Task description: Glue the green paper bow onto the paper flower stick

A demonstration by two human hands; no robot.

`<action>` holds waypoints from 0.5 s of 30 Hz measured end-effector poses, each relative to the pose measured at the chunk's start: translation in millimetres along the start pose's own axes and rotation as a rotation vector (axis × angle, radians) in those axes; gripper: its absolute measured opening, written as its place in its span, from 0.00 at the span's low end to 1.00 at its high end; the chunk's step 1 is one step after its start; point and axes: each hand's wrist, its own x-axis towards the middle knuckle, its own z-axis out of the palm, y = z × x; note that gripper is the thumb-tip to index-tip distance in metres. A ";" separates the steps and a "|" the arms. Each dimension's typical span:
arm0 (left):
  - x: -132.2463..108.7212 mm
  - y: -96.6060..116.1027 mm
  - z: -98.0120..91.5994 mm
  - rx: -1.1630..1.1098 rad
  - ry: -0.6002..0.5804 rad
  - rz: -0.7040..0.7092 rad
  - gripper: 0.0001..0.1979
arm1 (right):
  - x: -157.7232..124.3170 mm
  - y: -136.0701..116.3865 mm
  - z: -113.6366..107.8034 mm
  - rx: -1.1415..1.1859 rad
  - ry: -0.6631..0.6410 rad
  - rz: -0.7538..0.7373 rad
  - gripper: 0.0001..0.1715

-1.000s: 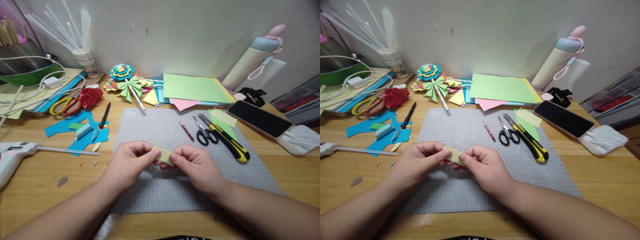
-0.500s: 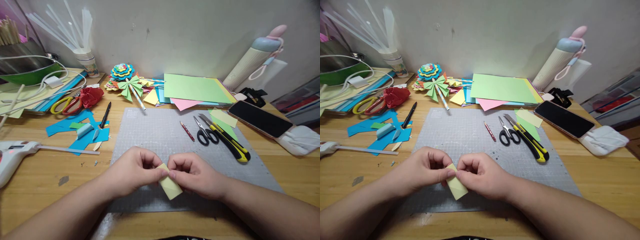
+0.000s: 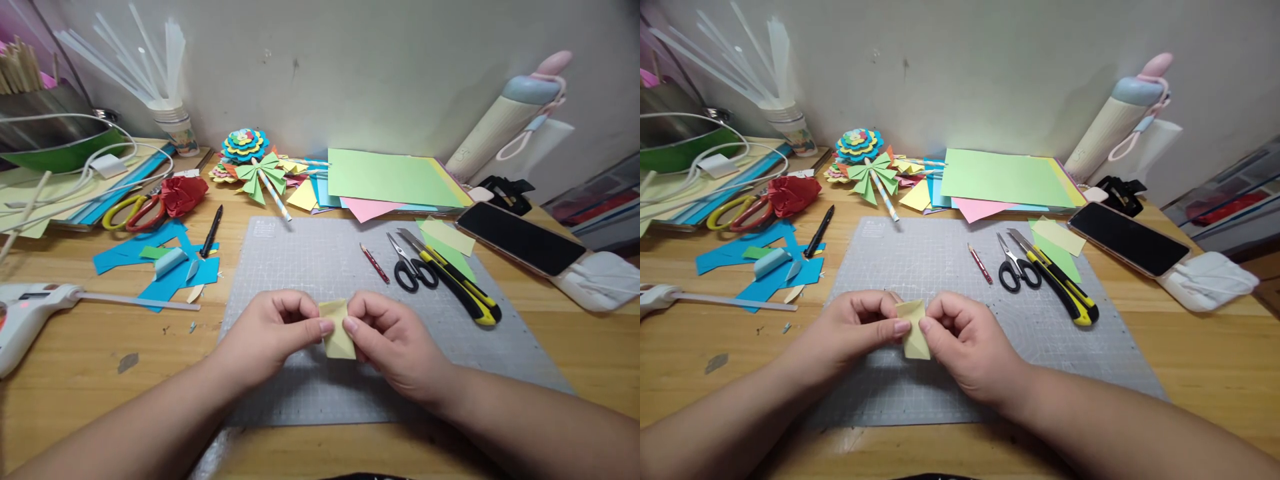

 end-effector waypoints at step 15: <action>-0.4 -3.9 1.4 0.013 -0.039 0.147 0.12 | -2.0 3.5 -2.1 0.016 -0.054 -0.038 0.13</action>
